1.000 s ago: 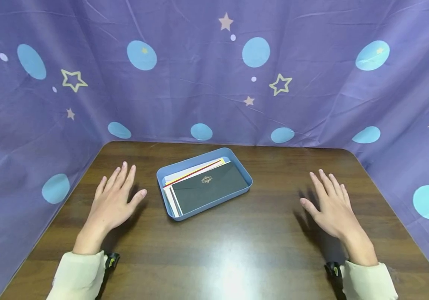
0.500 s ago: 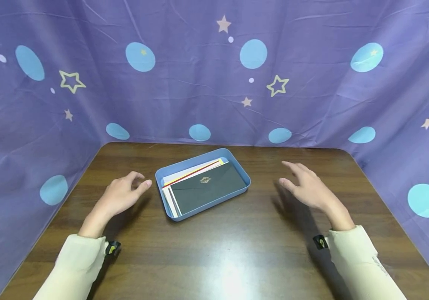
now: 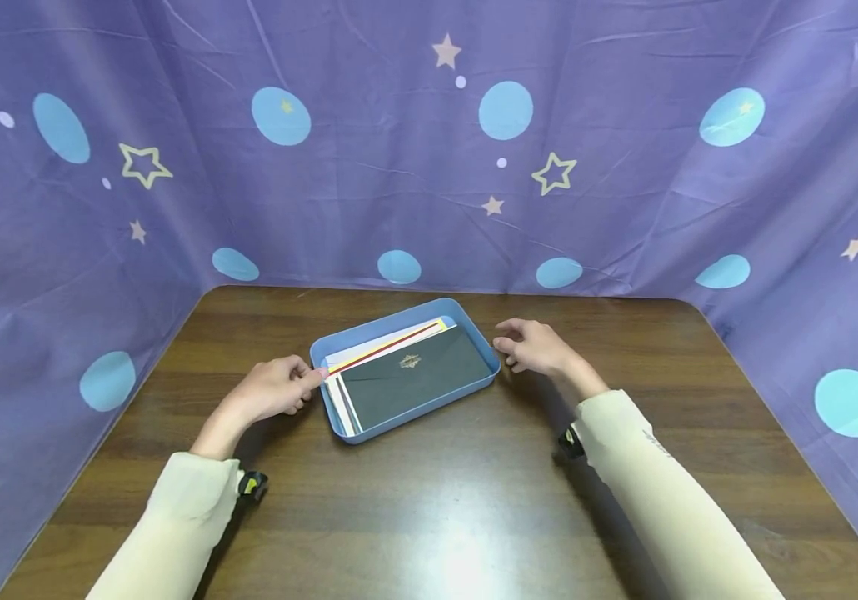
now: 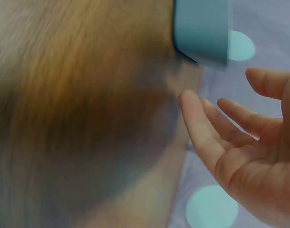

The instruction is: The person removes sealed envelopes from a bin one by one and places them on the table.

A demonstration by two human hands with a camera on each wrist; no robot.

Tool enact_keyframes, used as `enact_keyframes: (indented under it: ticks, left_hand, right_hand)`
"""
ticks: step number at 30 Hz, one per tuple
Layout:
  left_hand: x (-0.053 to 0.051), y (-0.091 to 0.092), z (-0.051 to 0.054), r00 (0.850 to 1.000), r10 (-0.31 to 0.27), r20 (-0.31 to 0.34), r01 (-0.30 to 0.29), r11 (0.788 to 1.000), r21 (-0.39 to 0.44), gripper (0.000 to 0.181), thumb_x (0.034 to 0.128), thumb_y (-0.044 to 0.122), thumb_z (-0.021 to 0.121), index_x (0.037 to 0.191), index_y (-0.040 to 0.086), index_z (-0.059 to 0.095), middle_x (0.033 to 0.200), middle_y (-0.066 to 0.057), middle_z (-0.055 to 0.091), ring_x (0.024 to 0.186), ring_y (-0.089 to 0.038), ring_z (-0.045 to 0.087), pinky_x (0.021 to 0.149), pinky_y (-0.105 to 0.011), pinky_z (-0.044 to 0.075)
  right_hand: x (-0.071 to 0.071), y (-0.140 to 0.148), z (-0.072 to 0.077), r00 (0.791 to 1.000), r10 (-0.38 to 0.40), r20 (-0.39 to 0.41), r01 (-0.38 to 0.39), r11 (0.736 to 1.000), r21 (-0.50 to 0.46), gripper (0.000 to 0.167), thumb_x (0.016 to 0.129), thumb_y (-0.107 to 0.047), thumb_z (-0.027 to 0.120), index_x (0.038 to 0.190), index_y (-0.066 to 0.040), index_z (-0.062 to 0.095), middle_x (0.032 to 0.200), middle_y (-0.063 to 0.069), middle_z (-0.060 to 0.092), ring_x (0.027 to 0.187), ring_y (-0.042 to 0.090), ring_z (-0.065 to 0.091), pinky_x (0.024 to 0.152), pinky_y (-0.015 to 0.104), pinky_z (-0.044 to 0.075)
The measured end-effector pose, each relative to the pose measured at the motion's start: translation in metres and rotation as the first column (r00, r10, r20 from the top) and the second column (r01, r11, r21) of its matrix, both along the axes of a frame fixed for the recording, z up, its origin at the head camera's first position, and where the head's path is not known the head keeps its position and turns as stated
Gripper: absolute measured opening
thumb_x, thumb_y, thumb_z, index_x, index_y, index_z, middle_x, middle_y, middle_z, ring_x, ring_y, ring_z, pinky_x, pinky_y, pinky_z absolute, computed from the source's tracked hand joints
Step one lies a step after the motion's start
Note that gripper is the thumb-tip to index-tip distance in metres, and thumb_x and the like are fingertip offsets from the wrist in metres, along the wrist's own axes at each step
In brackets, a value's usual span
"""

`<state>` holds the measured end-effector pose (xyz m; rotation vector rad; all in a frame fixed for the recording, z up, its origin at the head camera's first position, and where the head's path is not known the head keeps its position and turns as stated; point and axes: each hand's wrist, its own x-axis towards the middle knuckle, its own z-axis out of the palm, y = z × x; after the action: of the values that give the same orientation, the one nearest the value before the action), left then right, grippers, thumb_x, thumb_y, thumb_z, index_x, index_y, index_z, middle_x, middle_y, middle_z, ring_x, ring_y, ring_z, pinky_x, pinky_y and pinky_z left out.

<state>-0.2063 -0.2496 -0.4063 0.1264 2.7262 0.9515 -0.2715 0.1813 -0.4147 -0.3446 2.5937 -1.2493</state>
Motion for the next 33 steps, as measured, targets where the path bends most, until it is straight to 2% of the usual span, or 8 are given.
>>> enact_keyframes:
  ticks: [3, 9, 13, 16, 26, 33]
  left_hand:
    - [-0.001, 0.005, 0.001, 1.0, -0.016, 0.027, 0.016, 1.0, -0.006, 0.039, 0.1063, 0.041, 0.061, 0.101, 0.002, 0.064, 0.088, -0.01, 0.072, 0.073, -0.02, 0.071, 0.066, -0.032, 0.054]
    - [-0.003, 0.01, 0.002, 0.999, -0.032, 0.022, 0.032, 0.999, -0.009, 0.032, 0.104, 0.033, 0.063, 0.098, 0.002, 0.062, 0.084, -0.012, 0.072, 0.071, -0.02, 0.072, 0.065, -0.032, 0.054]
    - [-0.006, 0.011, -0.001, 0.999, -0.016, 0.035, 0.015, 0.999, 0.046, 0.028, 0.1041, 0.028, 0.062, 0.096, 0.001, 0.06, 0.087, -0.014, 0.072, 0.073, -0.021, 0.072, 0.067, -0.034, 0.059]
    - [-0.007, 0.012, -0.003, 0.999, -0.01, 0.047, 0.006, 0.997, 0.083, 0.026, 0.1045, 0.024, 0.061, 0.096, 0.0, 0.059, 0.089, -0.016, 0.073, 0.075, -0.022, 0.071, 0.068, -0.035, 0.061]
    - [-0.015, 0.014, -0.006, 0.998, -0.019, 0.057, 0.013, 0.994, 0.107, 0.021, 0.1059, 0.017, 0.058, 0.096, -0.002, 0.057, 0.085, -0.016, 0.072, 0.072, -0.022, 0.071, 0.067, -0.036, 0.062]
    - [-0.024, 0.014, -0.005, 0.998, -0.056, 0.004, 0.056, 0.996, 0.062, 0.023, 0.1091, 0.016, 0.055, 0.102, -0.006, 0.06, 0.084, -0.015, 0.07, 0.07, -0.021, 0.071, 0.064, -0.035, 0.062]
  right_hand:
    - [-0.004, -0.009, -0.006, 0.999, -0.007, 0.043, 0.008, 1.0, -0.028, 0.045, 0.109, -0.018, 0.057, 0.147, 0.006, 0.055, 0.118, 0.022, 0.07, 0.085, 0.022, 0.07, 0.078, 0.039, 0.064]
    - [-0.006, -0.017, -0.012, 0.999, 0.029, 0.013, -0.029, 0.999, -0.019, 0.038, 0.109, -0.014, 0.052, 0.14, 0.006, 0.061, 0.118, 0.024, 0.07, 0.085, 0.023, 0.072, 0.073, 0.038, 0.064]
    - [-0.005, -0.019, -0.012, 0.999, 0.04, -0.019, -0.039, 0.999, 0.018, 0.034, 0.11, -0.012, 0.05, 0.135, 0.005, 0.065, 0.111, 0.023, 0.072, 0.084, 0.024, 0.074, 0.071, 0.037, 0.064]
    - [-0.003, -0.019, -0.012, 0.999, 0.049, -0.012, -0.048, 0.998, 0.041, 0.033, 0.11, -0.012, 0.05, 0.135, 0.004, 0.064, 0.112, 0.023, 0.071, 0.081, 0.024, 0.075, 0.071, 0.036, 0.064]
    - [0.012, -0.018, -0.013, 0.992, 0.067, 0.108, -0.064, 0.998, -0.028, 0.029, 0.111, -0.007, 0.047, 0.133, 0.007, 0.058, 0.114, 0.023, 0.064, 0.085, 0.028, 0.075, 0.077, 0.038, 0.064]
    - [0.029, -0.02, -0.015, 0.986, 0.034, 0.161, -0.018, 0.995, -0.097, 0.029, 0.108, -0.003, 0.046, 0.133, 0.011, 0.053, 0.116, 0.025, 0.062, 0.08, 0.033, 0.076, 0.075, 0.04, 0.064]
